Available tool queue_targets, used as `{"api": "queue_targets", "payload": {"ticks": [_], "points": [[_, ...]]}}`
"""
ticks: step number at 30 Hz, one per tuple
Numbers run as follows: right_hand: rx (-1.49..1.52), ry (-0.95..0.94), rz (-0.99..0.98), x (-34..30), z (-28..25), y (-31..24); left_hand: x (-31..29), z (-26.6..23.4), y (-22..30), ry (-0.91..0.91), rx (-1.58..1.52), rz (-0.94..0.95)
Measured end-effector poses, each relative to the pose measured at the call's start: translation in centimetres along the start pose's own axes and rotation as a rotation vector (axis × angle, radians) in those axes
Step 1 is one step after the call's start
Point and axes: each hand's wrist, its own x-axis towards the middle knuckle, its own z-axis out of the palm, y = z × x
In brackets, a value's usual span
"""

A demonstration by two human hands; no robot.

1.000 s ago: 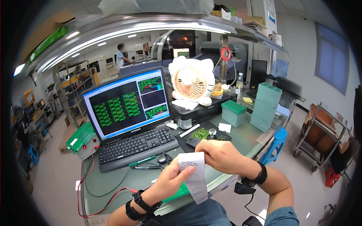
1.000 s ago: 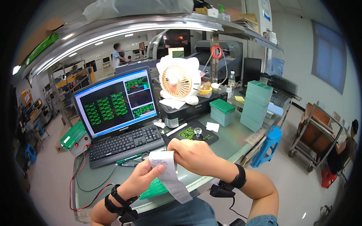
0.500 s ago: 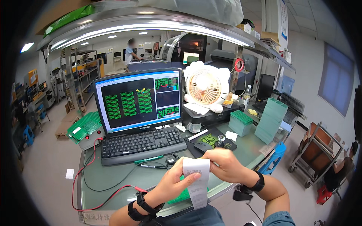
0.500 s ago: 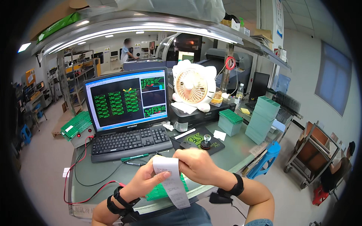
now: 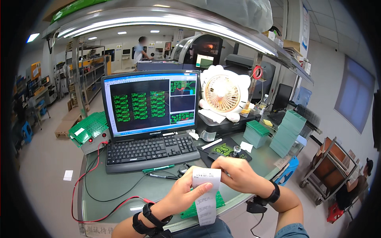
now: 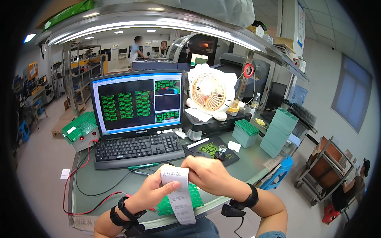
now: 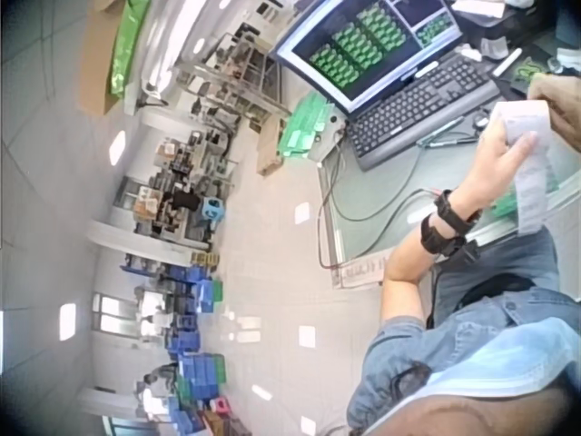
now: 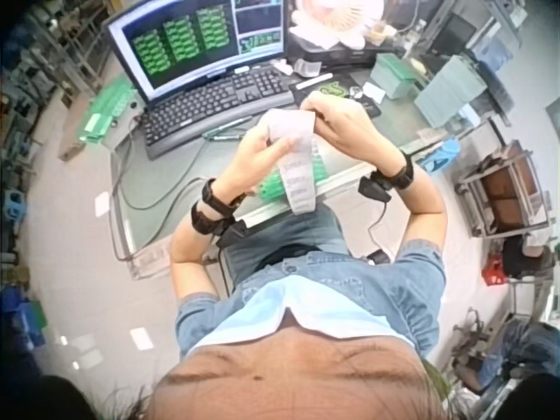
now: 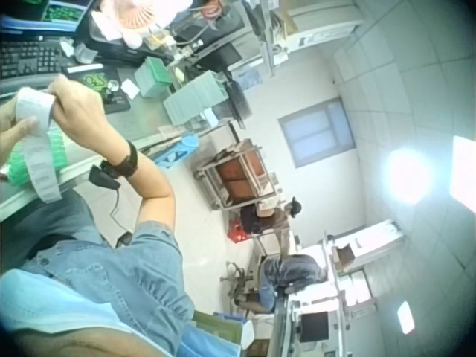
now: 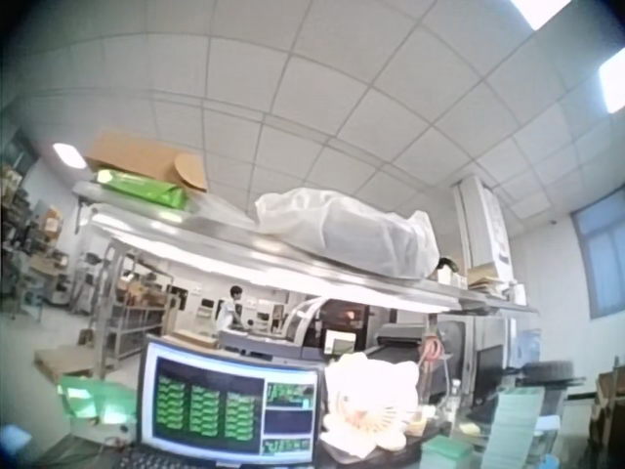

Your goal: Using a multimeter to test components on a green printed circuit board while checking a printed parts list.

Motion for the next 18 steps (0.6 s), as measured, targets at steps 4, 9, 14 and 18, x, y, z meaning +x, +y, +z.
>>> {"api": "queue_targets", "payload": {"ticks": [4, 9, 14, 18], "points": [[-0.458, 0.229, -0.451, 0.7, -0.1, 0.4, 0.1, 0.1, 0.1, -0.019, -0.102, -0.089], [0.358, -0.210, 0.270, 0.4, -0.1, 0.4, -0.2, 0.2, 0.1, 0.034, 0.090, 0.103], [-0.248, 0.179, -0.241, 0.9, 1.0, 0.5, -0.1, 0.2, -0.2, 0.043, -0.041, 0.013], [-0.402, 0.151, -0.333, 0.8, 0.9, 0.7, 0.2, -0.1, -0.8, 0.013, 0.092, 0.036]]}}
